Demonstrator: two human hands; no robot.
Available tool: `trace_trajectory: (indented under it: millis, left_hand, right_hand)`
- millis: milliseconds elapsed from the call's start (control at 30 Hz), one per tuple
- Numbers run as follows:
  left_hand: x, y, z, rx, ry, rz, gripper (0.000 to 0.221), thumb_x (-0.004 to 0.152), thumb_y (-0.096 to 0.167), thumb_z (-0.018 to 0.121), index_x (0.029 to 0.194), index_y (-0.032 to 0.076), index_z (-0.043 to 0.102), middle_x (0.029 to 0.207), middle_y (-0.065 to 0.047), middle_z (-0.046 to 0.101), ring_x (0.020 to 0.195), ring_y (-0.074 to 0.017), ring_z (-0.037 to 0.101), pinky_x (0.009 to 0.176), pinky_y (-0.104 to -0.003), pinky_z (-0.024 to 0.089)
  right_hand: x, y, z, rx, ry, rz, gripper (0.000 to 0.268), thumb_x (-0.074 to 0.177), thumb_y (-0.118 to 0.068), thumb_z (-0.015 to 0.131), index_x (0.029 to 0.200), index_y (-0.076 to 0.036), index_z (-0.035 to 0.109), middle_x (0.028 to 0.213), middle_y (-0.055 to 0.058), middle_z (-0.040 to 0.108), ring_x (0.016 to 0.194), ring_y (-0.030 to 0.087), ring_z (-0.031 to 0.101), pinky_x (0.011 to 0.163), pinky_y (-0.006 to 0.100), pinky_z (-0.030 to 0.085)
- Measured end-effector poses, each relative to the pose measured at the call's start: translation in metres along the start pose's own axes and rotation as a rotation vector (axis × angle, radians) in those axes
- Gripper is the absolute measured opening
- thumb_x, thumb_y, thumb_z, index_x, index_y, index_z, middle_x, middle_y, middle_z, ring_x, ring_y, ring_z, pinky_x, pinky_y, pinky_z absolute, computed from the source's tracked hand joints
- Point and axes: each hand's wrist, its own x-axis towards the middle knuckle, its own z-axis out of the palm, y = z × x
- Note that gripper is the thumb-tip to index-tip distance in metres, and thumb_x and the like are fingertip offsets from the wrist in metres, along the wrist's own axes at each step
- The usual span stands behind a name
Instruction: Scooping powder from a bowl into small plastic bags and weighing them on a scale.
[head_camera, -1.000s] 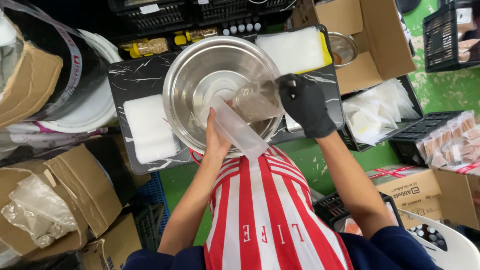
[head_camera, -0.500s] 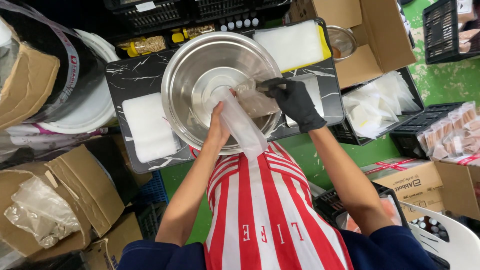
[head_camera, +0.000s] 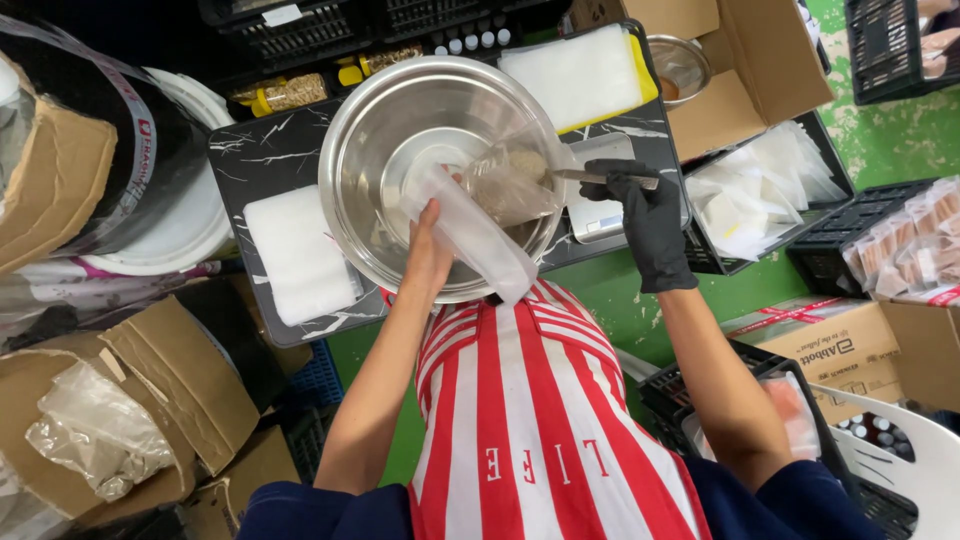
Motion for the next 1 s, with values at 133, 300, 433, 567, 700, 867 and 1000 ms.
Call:
trace_trajectory:
  millis: [133, 300, 433, 567, 700, 867, 1000]
  left_hand:
    - [0.013, 0.000, -0.029, 0.036, -0.193, 0.206, 0.067, 0.101, 0.025, 0.082, 0.155, 0.014, 0.044, 0.146, -0.013, 0.061, 0.133, -0.0295, 0.062, 0.118, -0.052, 0.047]
    - [0.007, 0.022, -0.029, 0.268, -0.295, 0.367, 0.076, 0.092, 0.016, 0.090, 0.154, 0.013, 0.047, 0.142, -0.009, 0.065, 0.131, -0.0219, 0.064, 0.117, -0.044, 0.051]
    - [-0.017, 0.051, -0.001, 0.670, -0.342, 0.582, 0.097, 0.071, 0.028, 0.104, 0.150, 0.011, 0.052, 0.137, -0.007, 0.062, 0.129, -0.0176, 0.055, 0.120, -0.042, 0.042]
    - [-0.040, 0.073, 0.029, 1.003, -0.442, 0.789, 0.107, 0.063, 0.029, 0.108, 0.153, 0.013, 0.054, 0.148, -0.010, 0.055, 0.142, -0.0281, 0.053, 0.125, -0.046, 0.034]
    - [-0.036, 0.076, 0.037, 1.129, -0.455, 0.801, 0.106, 0.065, 0.036, 0.107, 0.154, 0.015, 0.054, 0.147, -0.006, 0.053, 0.142, -0.0304, 0.053, 0.127, -0.048, 0.034]
    - [-0.027, 0.085, 0.043, 1.398, -0.496, 0.849, 0.102, 0.068, 0.046, 0.102, 0.153, 0.015, 0.054, 0.144, -0.005, 0.050, 0.136, -0.0303, 0.049, 0.120, -0.051, 0.035]
    - [-0.032, 0.091, 0.060, 1.556, -0.513, 0.847, 0.097, 0.075, 0.042, 0.098, 0.154, 0.015, 0.049, 0.144, -0.007, 0.048, 0.138, -0.0293, 0.048, 0.123, -0.057, 0.025]
  right_hand:
    - [0.000, -0.010, 0.000, 0.045, 0.054, 0.022, 0.020, 0.106, -0.006, 0.057, 0.114, -0.004, 0.075, 0.109, 0.017, 0.078, 0.097, 0.026, 0.078, 0.093, 0.040, 0.065]
    - [-0.004, -0.018, -0.002, 0.016, 0.077, 0.074, 0.023, 0.105, -0.009, 0.058, 0.116, -0.007, 0.078, 0.107, 0.016, 0.079, 0.096, 0.024, 0.079, 0.093, 0.037, 0.064]
    - [-0.009, -0.013, -0.007, 0.098, 0.122, 0.037, 0.020, 0.104, -0.009, 0.059, 0.113, -0.004, 0.076, 0.108, 0.020, 0.077, 0.091, 0.028, 0.080, 0.089, 0.039, 0.066]
    - [-0.011, -0.019, -0.014, 0.084, 0.157, 0.019, 0.020, 0.104, -0.008, 0.058, 0.115, -0.003, 0.074, 0.112, 0.020, 0.077, 0.090, 0.028, 0.079, 0.089, 0.039, 0.066]
    - [-0.013, -0.038, -0.016, 0.096, 0.189, 0.013, 0.020, 0.104, -0.008, 0.057, 0.114, -0.001, 0.074, 0.111, 0.020, 0.077, 0.088, 0.028, 0.079, 0.089, 0.039, 0.066]
    - [-0.015, -0.061, -0.027, 0.102, 0.245, -0.013, 0.018, 0.099, -0.010, 0.063, 0.109, 0.000, 0.075, 0.100, 0.021, 0.076, 0.081, 0.025, 0.079, 0.079, 0.033, 0.065]
    - [-0.020, -0.104, -0.027, -0.075, 0.137, -0.063, 0.024, 0.103, -0.014, 0.054, 0.113, 0.000, 0.071, 0.093, 0.016, 0.074, 0.087, 0.026, 0.074, 0.089, 0.035, 0.062]
